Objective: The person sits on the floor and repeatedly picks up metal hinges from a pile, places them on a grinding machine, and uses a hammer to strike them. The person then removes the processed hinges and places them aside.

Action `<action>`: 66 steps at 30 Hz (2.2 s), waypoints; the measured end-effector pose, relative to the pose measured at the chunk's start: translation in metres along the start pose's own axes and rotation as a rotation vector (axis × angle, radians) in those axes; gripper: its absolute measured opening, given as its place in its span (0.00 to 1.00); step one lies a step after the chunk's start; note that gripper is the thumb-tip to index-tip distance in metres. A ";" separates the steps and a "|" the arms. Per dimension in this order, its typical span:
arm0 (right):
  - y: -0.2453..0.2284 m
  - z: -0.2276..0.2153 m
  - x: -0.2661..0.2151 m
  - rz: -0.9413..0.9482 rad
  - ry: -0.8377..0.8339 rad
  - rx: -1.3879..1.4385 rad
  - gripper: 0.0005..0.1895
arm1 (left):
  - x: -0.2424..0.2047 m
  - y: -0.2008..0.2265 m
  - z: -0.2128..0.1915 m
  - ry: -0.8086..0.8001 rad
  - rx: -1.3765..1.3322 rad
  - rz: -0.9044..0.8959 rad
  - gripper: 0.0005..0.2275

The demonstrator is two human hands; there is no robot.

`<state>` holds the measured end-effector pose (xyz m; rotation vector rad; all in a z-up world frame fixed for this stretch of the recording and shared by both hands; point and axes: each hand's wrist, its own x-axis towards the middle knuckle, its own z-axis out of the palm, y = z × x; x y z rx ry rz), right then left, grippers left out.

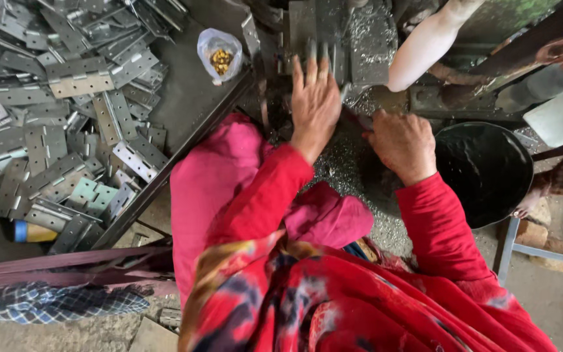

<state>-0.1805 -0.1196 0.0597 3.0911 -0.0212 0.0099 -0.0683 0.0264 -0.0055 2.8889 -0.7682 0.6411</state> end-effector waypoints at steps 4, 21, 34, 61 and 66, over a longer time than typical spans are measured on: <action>0.009 0.020 -0.006 0.009 0.054 -0.009 0.18 | 0.049 0.010 0.010 -0.056 0.047 -0.087 0.28; 0.020 0.104 -0.041 0.212 -0.116 0.290 0.25 | 0.041 -0.004 0.013 -0.030 -0.127 -0.099 0.21; 0.021 0.097 -0.035 0.164 -0.030 0.203 0.25 | 0.055 -0.015 0.029 0.093 -0.014 -0.077 0.22; 0.020 0.077 -0.039 0.162 0.055 -0.111 0.27 | -0.004 -0.030 -0.025 0.096 -0.493 -0.078 0.13; 0.019 0.032 -0.009 -0.011 0.419 0.032 0.13 | -0.062 -0.146 -0.047 0.068 -0.314 -0.261 0.06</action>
